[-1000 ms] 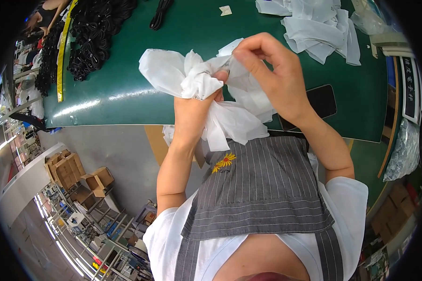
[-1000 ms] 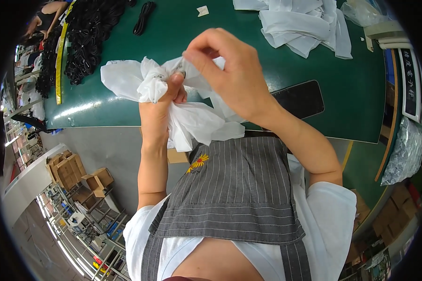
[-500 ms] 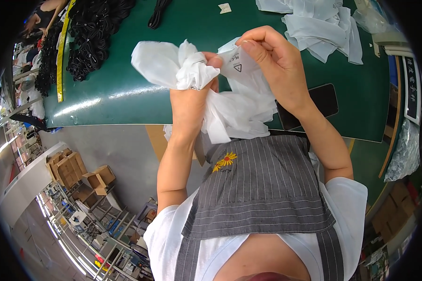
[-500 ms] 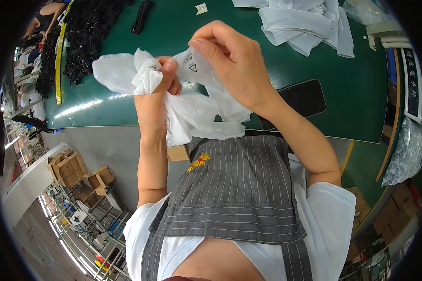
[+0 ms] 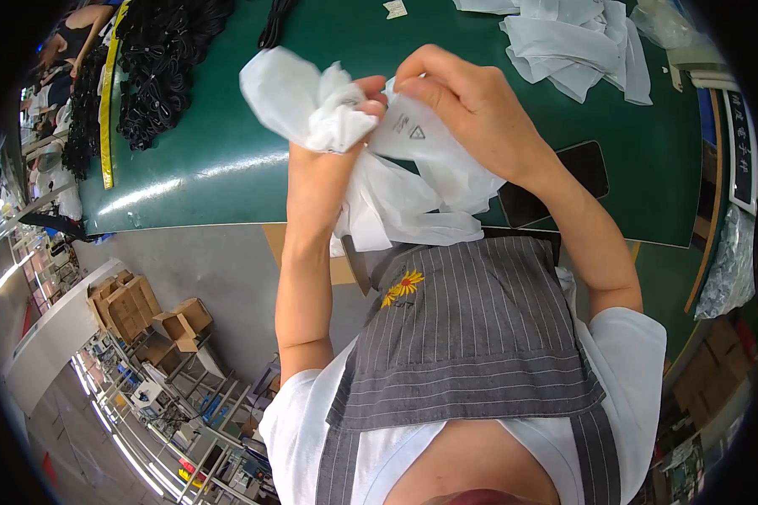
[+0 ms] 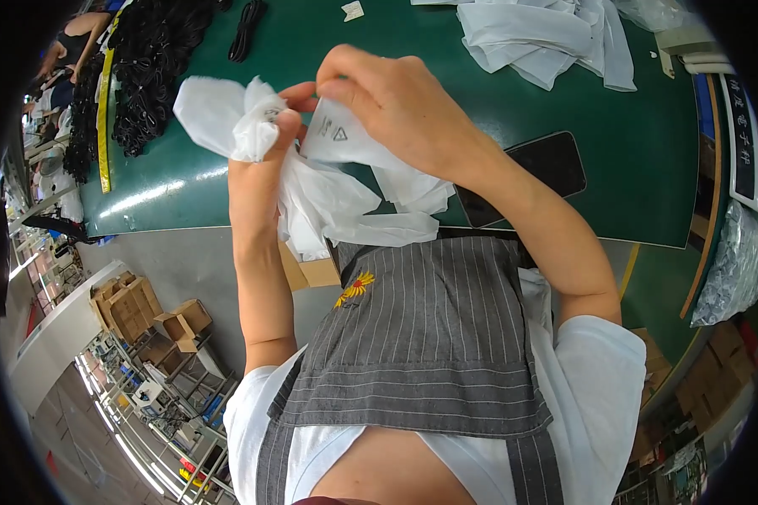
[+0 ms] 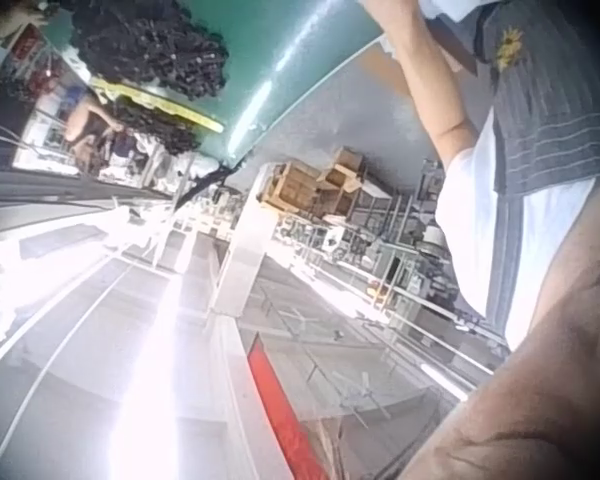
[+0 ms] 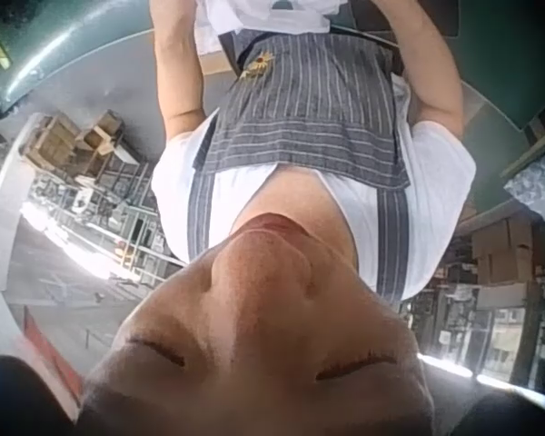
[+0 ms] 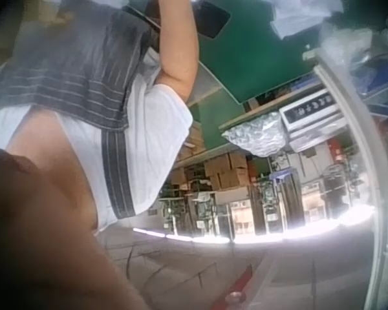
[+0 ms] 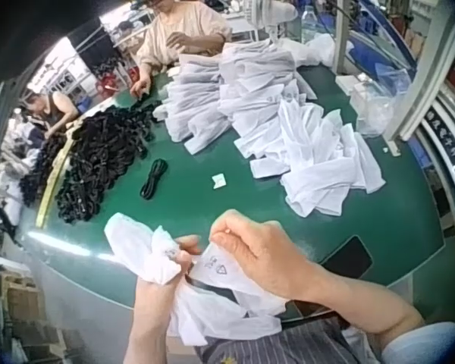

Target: Unfolding and stacking thin white plastic bags at a factory workbench.

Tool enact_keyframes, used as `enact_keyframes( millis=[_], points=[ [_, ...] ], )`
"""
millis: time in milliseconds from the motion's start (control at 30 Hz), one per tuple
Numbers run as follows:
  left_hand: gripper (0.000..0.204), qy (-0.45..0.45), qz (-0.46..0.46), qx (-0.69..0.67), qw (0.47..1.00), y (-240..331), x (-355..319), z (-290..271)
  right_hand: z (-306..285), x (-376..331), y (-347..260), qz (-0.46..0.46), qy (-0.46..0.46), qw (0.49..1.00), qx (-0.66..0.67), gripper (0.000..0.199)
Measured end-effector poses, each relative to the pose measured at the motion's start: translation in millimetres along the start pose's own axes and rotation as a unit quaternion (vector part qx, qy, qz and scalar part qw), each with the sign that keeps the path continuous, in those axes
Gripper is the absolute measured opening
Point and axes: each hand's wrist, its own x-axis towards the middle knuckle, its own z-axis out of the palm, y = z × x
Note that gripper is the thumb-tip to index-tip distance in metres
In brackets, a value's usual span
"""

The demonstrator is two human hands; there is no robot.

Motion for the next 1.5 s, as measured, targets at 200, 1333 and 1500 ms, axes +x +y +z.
enact_keyframes(
  millis=[200, 1333, 1500],
  points=[
    [0.025, -0.046, -0.022, 0.067, 0.996, 2, 7, -8, -15, 3, -4, 0.067, -0.058, 0.993, 0.076, 0.016],
    [0.015, 0.082, 0.102, 0.049, 0.99, -25, 28, -31, -50, -84, 19, 0.152, 0.098, 0.965, 0.192, 0.027],
    [0.017, -0.022, 0.106, 0.053, 0.993, -16, 26, -18, -49, -32, 0, 0.1, -0.068, 0.988, 0.097, 0.051]
  ],
)
